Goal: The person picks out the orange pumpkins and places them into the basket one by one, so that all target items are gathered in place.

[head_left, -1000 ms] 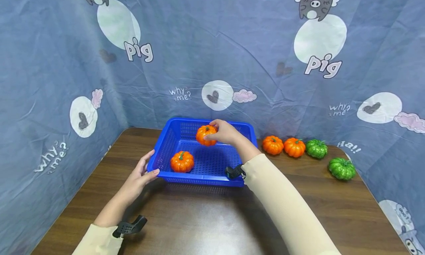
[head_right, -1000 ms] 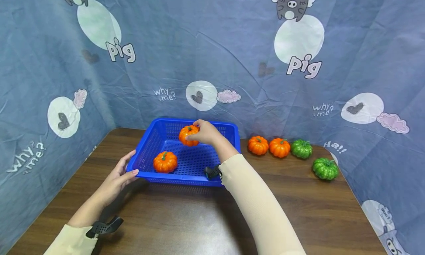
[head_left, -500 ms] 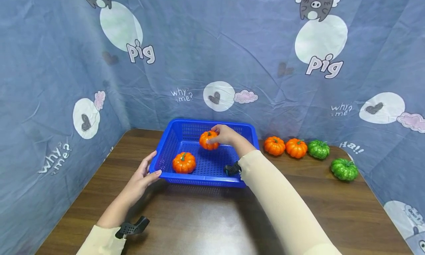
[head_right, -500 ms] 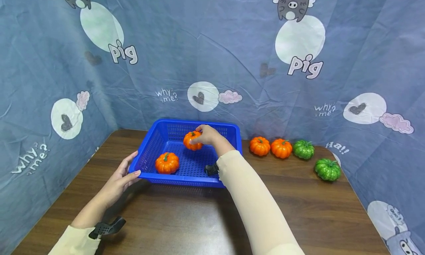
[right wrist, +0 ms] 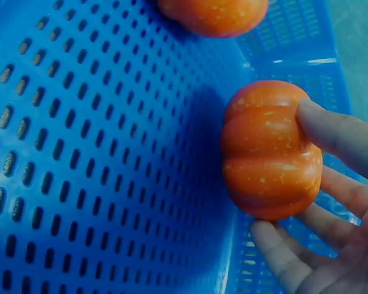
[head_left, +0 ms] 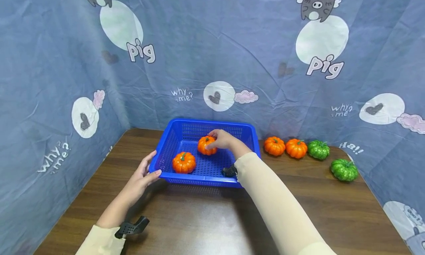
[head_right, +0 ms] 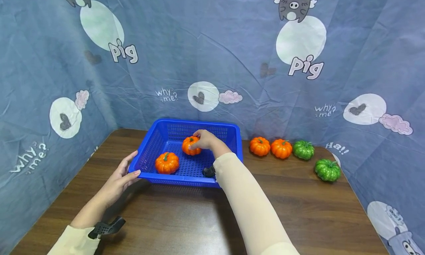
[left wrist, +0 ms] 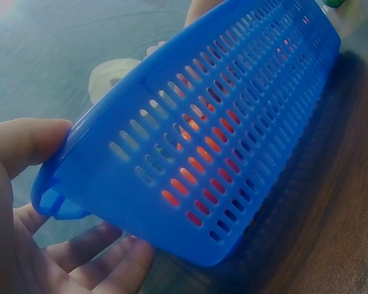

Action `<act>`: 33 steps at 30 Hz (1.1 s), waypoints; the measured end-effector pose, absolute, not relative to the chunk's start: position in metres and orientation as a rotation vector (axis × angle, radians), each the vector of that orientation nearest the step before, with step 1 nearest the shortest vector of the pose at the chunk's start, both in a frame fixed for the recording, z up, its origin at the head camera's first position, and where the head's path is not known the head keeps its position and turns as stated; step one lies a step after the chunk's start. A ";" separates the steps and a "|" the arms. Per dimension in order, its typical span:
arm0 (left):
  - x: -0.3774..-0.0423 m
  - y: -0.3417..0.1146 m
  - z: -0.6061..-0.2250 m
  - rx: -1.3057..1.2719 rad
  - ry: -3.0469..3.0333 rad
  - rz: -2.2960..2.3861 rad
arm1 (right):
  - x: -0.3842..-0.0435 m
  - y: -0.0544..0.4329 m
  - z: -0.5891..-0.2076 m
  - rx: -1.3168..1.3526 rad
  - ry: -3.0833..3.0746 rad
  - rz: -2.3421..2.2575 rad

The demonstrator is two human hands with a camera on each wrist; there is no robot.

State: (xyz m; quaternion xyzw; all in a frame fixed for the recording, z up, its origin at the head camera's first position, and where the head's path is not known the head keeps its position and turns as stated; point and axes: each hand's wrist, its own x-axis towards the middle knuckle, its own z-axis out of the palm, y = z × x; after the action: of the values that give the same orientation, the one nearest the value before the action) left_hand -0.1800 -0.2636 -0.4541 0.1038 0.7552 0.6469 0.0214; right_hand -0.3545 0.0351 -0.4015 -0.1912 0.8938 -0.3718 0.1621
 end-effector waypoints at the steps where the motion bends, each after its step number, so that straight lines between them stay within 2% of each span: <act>1: -0.180 -0.264 -0.454 0.323 2.341 2.005 | -0.354 0.034 -0.401 -0.548 2.544 -1.066; 33: -0.179 -0.263 -0.451 0.321 2.318 2.011 | -0.355 0.030 -0.411 -0.401 2.327 -1.311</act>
State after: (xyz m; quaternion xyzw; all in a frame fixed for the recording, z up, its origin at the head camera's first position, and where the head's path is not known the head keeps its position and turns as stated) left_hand -0.1789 -0.2626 -0.4507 0.1041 0.7510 0.6515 0.0278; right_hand -0.3553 0.0304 -0.4110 -0.1448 0.8408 -0.4737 0.2186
